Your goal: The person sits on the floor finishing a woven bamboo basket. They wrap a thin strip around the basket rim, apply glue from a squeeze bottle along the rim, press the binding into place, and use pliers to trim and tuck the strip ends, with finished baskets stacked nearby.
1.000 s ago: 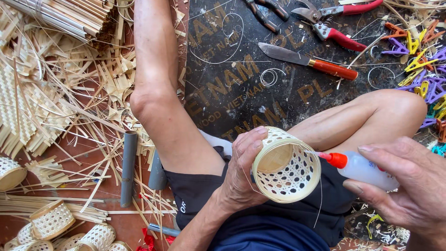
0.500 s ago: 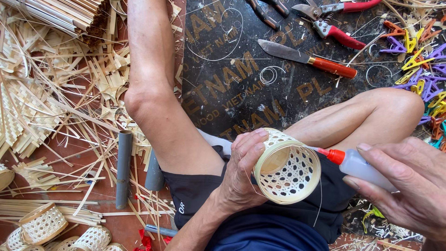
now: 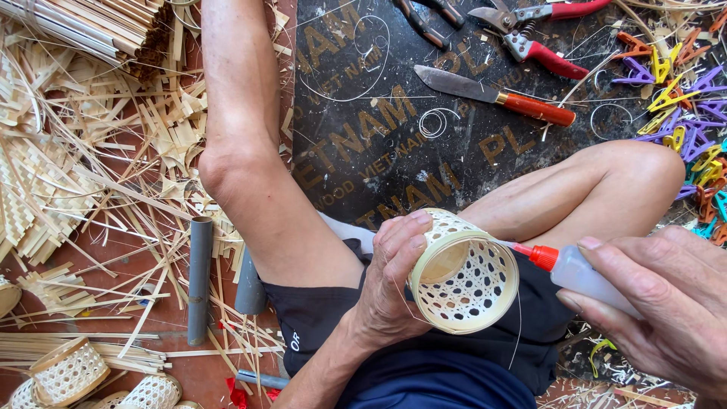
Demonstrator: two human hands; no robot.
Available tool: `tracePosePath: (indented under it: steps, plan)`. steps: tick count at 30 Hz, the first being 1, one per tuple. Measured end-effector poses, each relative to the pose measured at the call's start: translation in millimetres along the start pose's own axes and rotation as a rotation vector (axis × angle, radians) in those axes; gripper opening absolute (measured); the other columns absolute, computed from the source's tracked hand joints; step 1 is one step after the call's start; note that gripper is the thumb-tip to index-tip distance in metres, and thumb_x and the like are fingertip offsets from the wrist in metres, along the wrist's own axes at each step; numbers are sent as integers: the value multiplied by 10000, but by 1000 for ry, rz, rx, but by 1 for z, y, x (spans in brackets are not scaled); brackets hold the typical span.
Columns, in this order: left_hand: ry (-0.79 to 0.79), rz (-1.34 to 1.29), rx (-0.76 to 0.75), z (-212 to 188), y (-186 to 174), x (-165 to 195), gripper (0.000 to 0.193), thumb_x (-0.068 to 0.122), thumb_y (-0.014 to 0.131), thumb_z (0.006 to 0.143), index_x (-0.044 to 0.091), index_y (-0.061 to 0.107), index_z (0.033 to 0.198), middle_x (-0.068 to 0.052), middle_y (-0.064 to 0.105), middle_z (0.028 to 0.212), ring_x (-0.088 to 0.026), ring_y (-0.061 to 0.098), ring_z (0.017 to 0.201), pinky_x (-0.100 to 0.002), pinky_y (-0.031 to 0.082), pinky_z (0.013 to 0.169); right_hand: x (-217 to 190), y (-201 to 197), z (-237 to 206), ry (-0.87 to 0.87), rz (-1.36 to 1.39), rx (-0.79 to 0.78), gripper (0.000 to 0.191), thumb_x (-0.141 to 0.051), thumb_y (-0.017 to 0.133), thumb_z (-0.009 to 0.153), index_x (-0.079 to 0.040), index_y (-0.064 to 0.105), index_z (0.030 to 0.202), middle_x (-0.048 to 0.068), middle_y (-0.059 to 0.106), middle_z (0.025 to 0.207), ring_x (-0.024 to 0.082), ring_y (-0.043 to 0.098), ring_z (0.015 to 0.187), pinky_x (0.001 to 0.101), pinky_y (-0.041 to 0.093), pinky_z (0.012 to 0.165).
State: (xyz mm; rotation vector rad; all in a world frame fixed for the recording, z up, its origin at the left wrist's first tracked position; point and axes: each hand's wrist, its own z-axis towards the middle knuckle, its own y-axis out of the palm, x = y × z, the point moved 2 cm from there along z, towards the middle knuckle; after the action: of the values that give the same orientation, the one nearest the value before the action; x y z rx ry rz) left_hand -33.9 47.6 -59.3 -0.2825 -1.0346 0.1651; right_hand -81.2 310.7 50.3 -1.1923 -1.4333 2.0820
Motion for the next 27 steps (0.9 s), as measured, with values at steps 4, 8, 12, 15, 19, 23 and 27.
tracePosePath:
  steps: [4,8,12,15,19,23,27]
  plan:
    - [4,1,53,0,-2,-3,1101,181,996,733,84,257,1545,-201,443,1510,-394,517,1412,-531,445,1158,6,6,-4,21,34,27,627,-170,910,658,47,648,1185,186,720,892,282,682,719,384,511,617]
    - [-5,82,105,0,-6,-2,1092,183,990,743,76,258,1546,-206,454,1490,-391,525,1391,-548,448,1168,10,11,-16,55,23,33,646,-189,918,672,32,645,1214,185,718,926,289,687,756,364,517,609]
    - [-7,110,111,1,-8,0,1080,198,987,750,71,262,1540,-207,463,1473,-381,532,1375,-553,450,1162,13,11,-24,77,57,41,645,-187,916,667,40,636,1202,182,718,904,279,689,734,378,515,613]
    - [-4,111,121,3,-9,0,1074,195,978,747,72,261,1537,-207,464,1464,-382,532,1372,-550,459,1156,13,10,-26,91,87,64,652,-201,909,677,36,624,1213,179,712,915,272,692,757,371,514,626]
    - [1,118,126,5,-9,0,1080,189,988,756,72,260,1546,-203,461,1471,-375,531,1379,-523,472,1132,12,12,-23,77,101,74,621,-180,907,677,46,633,1187,186,717,891,274,696,732,371,529,627]
    - [6,110,133,6,-9,0,1085,187,997,733,73,280,1539,-201,474,1461,-375,546,1367,-517,481,1112,9,13,-18,59,99,46,607,-173,909,674,47,643,1173,183,717,871,287,706,738,378,539,632]
    - [3,125,127,7,-9,1,1082,183,995,731,66,277,1533,-203,478,1457,-376,545,1358,-541,470,1135,6,11,-14,69,81,50,600,-171,901,687,40,638,1183,187,716,888,296,711,760,383,550,660]
